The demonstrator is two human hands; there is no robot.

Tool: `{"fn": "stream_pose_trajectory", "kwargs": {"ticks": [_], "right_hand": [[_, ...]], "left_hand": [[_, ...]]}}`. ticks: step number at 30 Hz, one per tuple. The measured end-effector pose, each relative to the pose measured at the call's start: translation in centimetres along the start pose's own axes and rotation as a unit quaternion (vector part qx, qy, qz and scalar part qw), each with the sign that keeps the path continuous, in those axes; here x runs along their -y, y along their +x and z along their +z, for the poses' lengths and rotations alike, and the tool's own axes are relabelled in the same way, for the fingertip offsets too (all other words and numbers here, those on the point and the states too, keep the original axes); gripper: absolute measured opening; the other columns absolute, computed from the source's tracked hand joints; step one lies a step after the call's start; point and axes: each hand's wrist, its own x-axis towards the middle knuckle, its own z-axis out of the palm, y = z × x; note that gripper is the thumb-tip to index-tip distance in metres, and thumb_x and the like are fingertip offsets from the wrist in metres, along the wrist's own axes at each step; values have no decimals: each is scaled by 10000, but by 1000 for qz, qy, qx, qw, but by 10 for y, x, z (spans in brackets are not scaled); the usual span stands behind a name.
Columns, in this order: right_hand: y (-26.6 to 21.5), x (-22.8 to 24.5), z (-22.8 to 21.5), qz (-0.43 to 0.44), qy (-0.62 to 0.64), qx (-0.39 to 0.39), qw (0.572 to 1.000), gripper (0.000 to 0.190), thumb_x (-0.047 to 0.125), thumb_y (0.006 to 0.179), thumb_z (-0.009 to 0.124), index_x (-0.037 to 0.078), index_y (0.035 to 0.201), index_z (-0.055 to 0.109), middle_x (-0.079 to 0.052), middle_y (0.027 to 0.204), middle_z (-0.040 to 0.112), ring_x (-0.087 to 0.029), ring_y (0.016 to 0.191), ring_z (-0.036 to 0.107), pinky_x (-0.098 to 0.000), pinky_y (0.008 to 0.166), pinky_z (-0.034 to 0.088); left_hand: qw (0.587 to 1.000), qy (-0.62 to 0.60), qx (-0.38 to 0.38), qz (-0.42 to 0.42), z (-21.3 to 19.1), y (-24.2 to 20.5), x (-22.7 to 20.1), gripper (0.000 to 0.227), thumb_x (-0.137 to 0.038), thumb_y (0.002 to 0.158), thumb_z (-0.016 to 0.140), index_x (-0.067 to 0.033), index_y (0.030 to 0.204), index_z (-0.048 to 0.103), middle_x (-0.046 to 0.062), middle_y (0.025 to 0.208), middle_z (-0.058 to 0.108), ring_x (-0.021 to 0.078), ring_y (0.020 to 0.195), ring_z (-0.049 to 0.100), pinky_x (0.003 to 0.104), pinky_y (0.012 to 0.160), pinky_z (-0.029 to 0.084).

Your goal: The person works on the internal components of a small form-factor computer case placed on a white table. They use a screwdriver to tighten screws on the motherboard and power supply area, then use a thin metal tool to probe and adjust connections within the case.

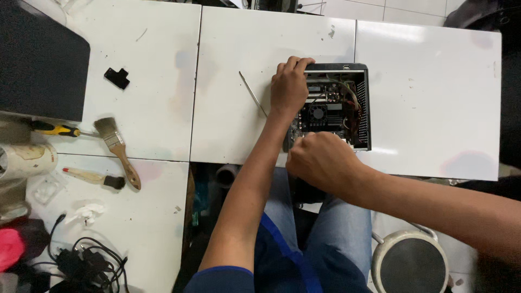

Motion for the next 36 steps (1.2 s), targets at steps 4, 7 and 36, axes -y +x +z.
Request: {"fn": "stream_pose_trajectory", "kwargs": {"ticks": [4, 7, 36], "right_hand": [[5, 8, 7, 62, 45, -35, 996, 204, 72, 878, 668, 61, 674, 682, -144, 605, 627, -315, 560, 695, -425, 423, 551], [9, 10, -1, 125, 77, 2, 989, 262, 110, 939, 647, 46, 693, 713, -125, 621, 639, -277, 559, 677, -347, 425, 541], [10, -13, 13, 183, -41, -5, 982, 327, 49, 913, 664, 154, 616, 577, -18, 528, 468, -143, 459, 475, -276, 423, 372]], "left_hand": [[1000, 5, -4, 9, 3, 1, 1, 313, -84, 1142, 515, -231, 1415, 565, 57, 1277, 561, 355, 1255, 625, 652, 966, 645], [1000, 19, -2, 15, 3, -1, 1, 367, -37, 1123, 517, -244, 1425, 555, 62, 1297, 542, 368, 1274, 618, 644, 971, 645], [999, 43, 6, -16, -4, -1, -4, 465, 44, 1042, 546, -250, 1399, 596, 50, 1282, 553, 330, 1277, 630, 600, 945, 642]]}}
